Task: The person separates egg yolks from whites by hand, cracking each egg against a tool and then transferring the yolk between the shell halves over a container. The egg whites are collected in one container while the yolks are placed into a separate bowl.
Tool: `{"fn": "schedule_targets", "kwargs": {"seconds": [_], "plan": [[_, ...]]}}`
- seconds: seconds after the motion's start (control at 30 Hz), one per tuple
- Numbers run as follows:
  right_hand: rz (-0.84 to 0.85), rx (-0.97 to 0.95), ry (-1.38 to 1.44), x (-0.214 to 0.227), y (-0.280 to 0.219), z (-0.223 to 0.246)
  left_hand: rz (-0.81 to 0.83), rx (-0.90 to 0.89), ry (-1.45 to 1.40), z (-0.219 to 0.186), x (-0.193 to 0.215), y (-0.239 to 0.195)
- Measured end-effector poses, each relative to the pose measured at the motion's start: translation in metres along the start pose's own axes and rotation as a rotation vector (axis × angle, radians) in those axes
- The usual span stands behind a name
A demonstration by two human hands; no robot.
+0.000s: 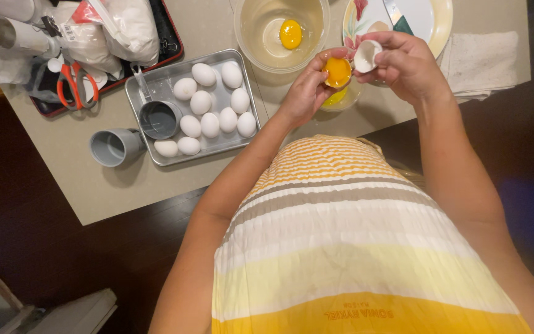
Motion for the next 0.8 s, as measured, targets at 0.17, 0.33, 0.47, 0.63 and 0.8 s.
{"fn": "schedule_targets", "kwargs": {"seconds": [0.17,0.33,0.47,0.63,0.8], "plan": [[-0.051,0.054,0.019,0.014,-0.002,-0.001,-0.087,-0.016,0.151,0.003,0.013,0.002],[-0.123,0.05,-0.156,0.021,-0.012,-0.019,-0.128,-0.049,0.273,-0.004,0.016,-0.001],[-0.059,0.03,-0.013,0.015,-0.015,-0.041,-0.168,-0.046,0.318,-0.005,0.018,-0.004],[-0.134,0.116,-0.087,0.006,-0.013,-0.046,-0.144,-0.102,0.363,-0.009,0.019,-0.004],[-0.15,0.144,-0.18,0.004,-0.01,-0.042,-0.137,-0.144,0.536,-0.012,0.021,-0.006]]}}
Point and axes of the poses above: each hand's wrist, its own y-axis towards the middle knuckle, its own x-axis out of the back of the hand, z = x × y, the point moved 9 cm from there along y, towards the middle knuckle, and after that the axes turned 10 degrees about y, right-handed, at the moved point
